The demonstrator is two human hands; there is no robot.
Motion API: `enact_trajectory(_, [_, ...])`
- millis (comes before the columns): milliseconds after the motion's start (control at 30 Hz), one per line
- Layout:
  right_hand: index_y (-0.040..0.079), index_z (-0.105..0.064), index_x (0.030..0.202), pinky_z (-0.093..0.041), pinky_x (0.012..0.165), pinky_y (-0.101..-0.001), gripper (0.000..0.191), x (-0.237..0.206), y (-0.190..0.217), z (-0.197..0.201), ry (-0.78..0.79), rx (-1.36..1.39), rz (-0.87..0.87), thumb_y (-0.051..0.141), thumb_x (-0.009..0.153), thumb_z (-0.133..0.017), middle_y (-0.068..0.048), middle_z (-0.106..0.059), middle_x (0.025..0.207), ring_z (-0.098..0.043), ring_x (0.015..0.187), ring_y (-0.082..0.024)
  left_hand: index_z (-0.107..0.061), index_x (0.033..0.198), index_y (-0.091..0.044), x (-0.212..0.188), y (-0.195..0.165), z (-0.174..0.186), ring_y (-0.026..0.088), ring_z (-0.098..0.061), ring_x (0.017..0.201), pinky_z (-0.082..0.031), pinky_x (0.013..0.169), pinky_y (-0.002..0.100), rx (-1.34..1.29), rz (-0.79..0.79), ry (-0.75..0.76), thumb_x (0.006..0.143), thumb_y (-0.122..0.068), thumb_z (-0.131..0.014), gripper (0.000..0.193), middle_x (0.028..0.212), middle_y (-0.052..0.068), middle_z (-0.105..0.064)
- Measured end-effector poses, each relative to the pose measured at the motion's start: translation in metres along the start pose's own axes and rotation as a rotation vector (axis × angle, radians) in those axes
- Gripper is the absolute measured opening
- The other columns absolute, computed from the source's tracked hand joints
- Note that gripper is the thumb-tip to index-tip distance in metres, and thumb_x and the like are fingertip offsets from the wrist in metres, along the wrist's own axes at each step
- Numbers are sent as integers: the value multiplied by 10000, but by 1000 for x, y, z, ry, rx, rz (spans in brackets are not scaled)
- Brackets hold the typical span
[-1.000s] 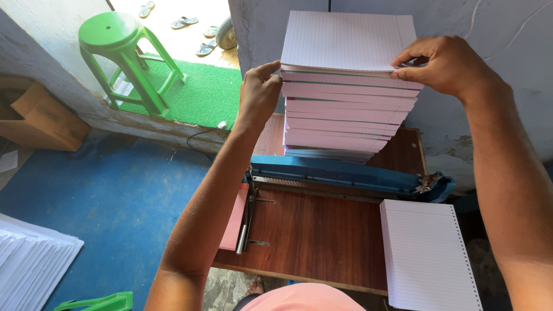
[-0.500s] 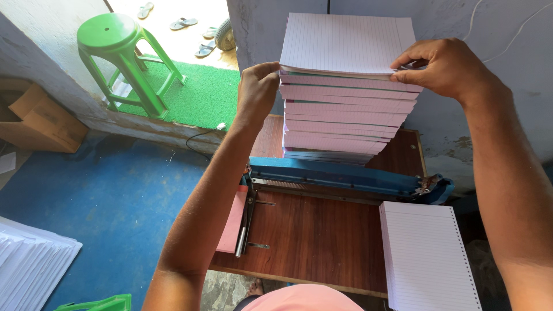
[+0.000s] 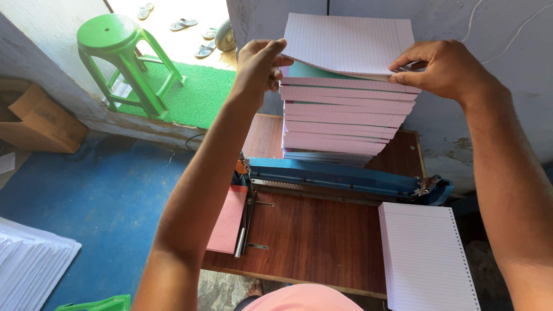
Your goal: The person inserts a stack of lined paper into a pink cover, aligns it on a binding machine, and staples the spine. They repeat this process for multiple notebooks, stacking the finished units on the table.
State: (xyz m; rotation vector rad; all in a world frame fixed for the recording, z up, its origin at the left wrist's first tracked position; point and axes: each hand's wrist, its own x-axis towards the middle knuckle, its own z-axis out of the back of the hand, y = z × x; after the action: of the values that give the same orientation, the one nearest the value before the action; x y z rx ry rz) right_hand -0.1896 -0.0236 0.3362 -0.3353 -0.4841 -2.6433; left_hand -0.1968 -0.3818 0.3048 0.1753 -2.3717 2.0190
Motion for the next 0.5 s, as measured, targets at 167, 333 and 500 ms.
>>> enact_trajectory(167, [111,-796,1120,-551,892,-470,502,-3,-1,-4,-13,-12,57,441,757,-899,-130,-760,1138,-699,1074,-304,-611,1256,11,14,-2,-9,69,-560,510,-463,393,234,158,-64,-12,830,-86,-626,437,776,109,-717])
enact_trajectory(333, [55,-756,1160,-567,954,-461,567,-7,10,-17,-185,-131,230,491,820,-881,-158,-740,1200,-702,1107,-318,-719,1137,62,13,-6,-16,104,-649,574,-573,474,259,34,-108,24,862,-91,-619,331,763,107,-718])
enact_trajectory(500, [58,-751,1177,-537,1086,-475,369,-14,20,-32,-403,-165,481,339,953,-835,-139,-749,1200,-700,1194,-301,-712,1104,74,-6,-16,-20,129,-700,628,-650,574,274,-123,-114,15,868,-106,-638,306,774,112,-716])
